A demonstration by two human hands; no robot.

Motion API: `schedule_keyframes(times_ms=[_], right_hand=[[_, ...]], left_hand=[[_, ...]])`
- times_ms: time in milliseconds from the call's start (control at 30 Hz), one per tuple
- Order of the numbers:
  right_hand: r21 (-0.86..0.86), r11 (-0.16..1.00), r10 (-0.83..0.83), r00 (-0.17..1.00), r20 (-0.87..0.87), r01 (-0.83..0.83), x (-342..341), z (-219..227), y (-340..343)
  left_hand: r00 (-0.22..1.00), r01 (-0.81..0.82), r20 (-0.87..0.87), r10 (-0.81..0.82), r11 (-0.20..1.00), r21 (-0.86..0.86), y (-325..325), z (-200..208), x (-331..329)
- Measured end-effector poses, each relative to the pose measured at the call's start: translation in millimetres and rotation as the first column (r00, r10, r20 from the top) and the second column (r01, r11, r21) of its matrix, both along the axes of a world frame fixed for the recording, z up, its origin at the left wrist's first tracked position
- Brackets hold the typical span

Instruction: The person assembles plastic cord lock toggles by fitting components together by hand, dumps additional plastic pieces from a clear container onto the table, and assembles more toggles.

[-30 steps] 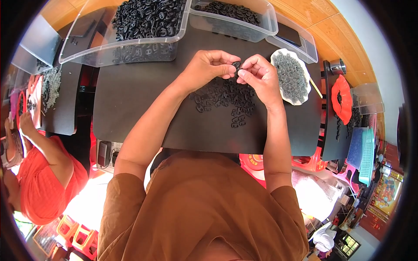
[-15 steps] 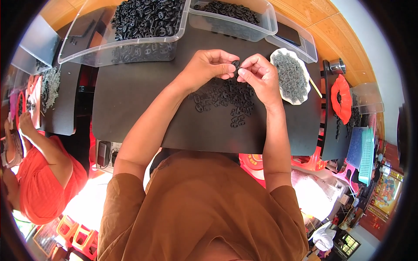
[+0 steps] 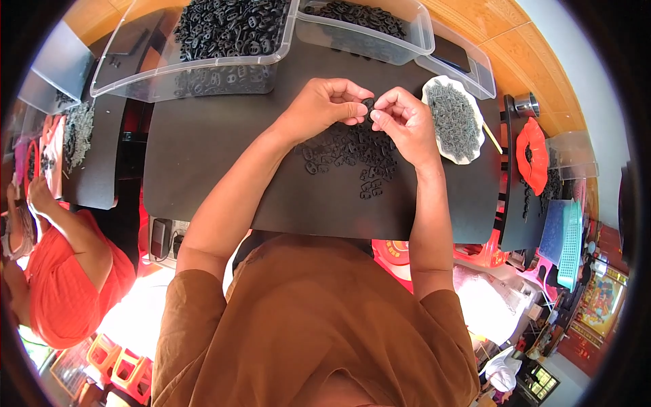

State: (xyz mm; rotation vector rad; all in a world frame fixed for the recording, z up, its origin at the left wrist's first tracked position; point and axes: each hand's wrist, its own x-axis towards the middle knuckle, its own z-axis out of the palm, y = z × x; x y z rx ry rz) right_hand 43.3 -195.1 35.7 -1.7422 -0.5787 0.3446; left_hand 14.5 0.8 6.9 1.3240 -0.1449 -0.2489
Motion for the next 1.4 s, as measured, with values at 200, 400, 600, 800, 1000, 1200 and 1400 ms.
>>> schedule_keyframes(times_ms=[200,400,600,800,1000,1200,1400], right_hand=[[0.005,0.997,-0.083,0.994,0.070,0.082,-1,-2,1],[0.106,0.990,-0.085,0.995,-0.045,0.089,-2,1,1],[0.104,0.990,-0.087,0.995,-0.047,0.091,-3,2,2],[0.067,0.994,-0.078,0.995,-0.065,0.082,-3,4,2],[0.063,0.994,-0.085,0.994,-0.068,0.089,-3,2,1],[0.113,0.991,-0.066,0.997,-0.045,0.071,-2,2,0],[0.133,0.987,-0.081,0.995,-0.057,0.088,-2,2,1]], left_hand=[[0.999,0.000,-0.042,-0.006,0.992,-0.127,-1,-8,2],[0.993,0.016,-0.113,-0.043,0.973,-0.231,0,-7,1],[0.988,0.010,-0.148,-0.053,0.960,-0.280,-2,-8,0],[0.999,-0.016,-0.049,0.006,0.980,-0.197,-5,-9,1],[1.000,0.001,-0.029,-0.005,0.992,-0.127,-3,-8,1],[0.990,0.009,-0.134,-0.052,0.952,-0.305,-4,-10,0],[0.979,0.034,-0.172,-0.114,0.911,-0.411,-4,-13,1]])
